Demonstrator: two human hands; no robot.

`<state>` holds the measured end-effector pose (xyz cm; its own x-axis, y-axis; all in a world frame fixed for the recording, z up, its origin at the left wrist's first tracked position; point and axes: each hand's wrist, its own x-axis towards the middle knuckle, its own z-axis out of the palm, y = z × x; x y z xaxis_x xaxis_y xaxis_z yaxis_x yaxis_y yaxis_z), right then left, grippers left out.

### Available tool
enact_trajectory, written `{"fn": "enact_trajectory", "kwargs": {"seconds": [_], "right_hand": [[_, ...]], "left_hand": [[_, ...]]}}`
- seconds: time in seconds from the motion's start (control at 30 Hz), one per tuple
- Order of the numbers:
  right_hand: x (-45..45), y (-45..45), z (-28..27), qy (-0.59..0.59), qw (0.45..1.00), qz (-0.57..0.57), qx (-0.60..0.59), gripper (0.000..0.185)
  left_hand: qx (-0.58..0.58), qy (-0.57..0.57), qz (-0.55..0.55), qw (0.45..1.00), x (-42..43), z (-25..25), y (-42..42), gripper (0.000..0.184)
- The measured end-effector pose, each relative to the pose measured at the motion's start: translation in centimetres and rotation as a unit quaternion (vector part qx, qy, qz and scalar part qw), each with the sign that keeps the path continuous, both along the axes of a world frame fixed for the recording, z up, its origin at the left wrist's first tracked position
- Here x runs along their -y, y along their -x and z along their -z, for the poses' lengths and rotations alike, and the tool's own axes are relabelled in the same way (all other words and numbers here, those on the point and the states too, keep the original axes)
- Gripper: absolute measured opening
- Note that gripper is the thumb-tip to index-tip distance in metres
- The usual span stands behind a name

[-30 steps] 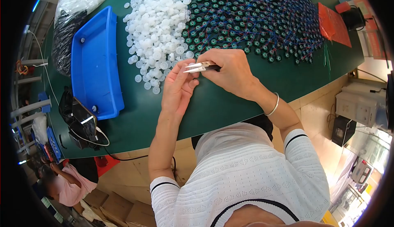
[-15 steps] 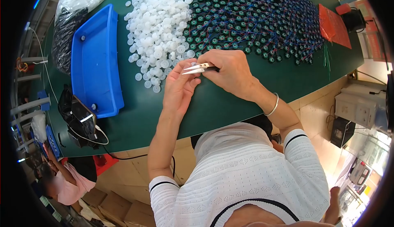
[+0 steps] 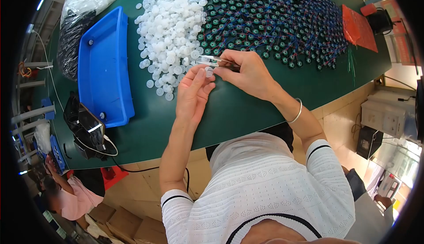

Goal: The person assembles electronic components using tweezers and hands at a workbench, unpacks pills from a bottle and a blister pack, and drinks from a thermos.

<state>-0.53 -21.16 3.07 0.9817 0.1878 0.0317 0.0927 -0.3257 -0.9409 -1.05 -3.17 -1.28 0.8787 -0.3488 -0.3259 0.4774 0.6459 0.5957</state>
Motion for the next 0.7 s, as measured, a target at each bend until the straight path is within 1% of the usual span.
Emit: {"fn": "enact_trajectory", "kwargs": {"seconds": [0.07,0.13,0.17,0.27,0.33,0.37,0.57,0.67,0.7], "right_hand": [[-0.4,0.0,0.1,-0.010,1.000,-0.001,-0.001,0.013],[-0.7,0.0,0.0,0.010,0.999,0.012,0.038,0.014],[-0.6,-0.1,-0.2,0.010,0.999,0.012,0.039,0.014],[0.1,-0.4,-0.3,0.019,1.000,0.016,0.008,0.018],[0.5,-0.5,0.0,0.025,0.999,-0.011,-0.030,0.018],[0.4,-0.4,-0.1,0.025,0.999,-0.011,-0.030,0.018],[0.2,-0.3,-0.4,0.038,0.999,0.002,-0.003,0.017],[0.0,-0.2,-0.3,0.016,1.000,0.009,-0.008,0.017],[-0.3,-0.2,0.0,0.013,1.000,0.008,0.020,0.015]], "left_hand": [[0.023,0.017,0.012,1.000,0.2,0.2,0.1,0.020],[0.012,0.007,0.009,1.000,0.2,0.1,0.2,0.019],[0.003,-0.002,0.004,1.000,0.2,0.0,0.1,0.019],[0.002,-0.004,-0.011,1.000,0.0,-0.3,0.0,0.019],[0.005,0.002,-0.010,1.000,0.0,-0.3,0.0,0.019],[0.008,0.007,-0.007,1.000,0.0,-0.2,0.0,0.019],[0.017,0.003,-0.004,1.000,0.1,-0.3,0.0,0.018],[0.018,-0.002,-0.004,1.000,0.3,-0.3,0.2,0.018],[0.018,-0.002,-0.003,1.000,0.3,-0.2,0.2,0.018]]}}
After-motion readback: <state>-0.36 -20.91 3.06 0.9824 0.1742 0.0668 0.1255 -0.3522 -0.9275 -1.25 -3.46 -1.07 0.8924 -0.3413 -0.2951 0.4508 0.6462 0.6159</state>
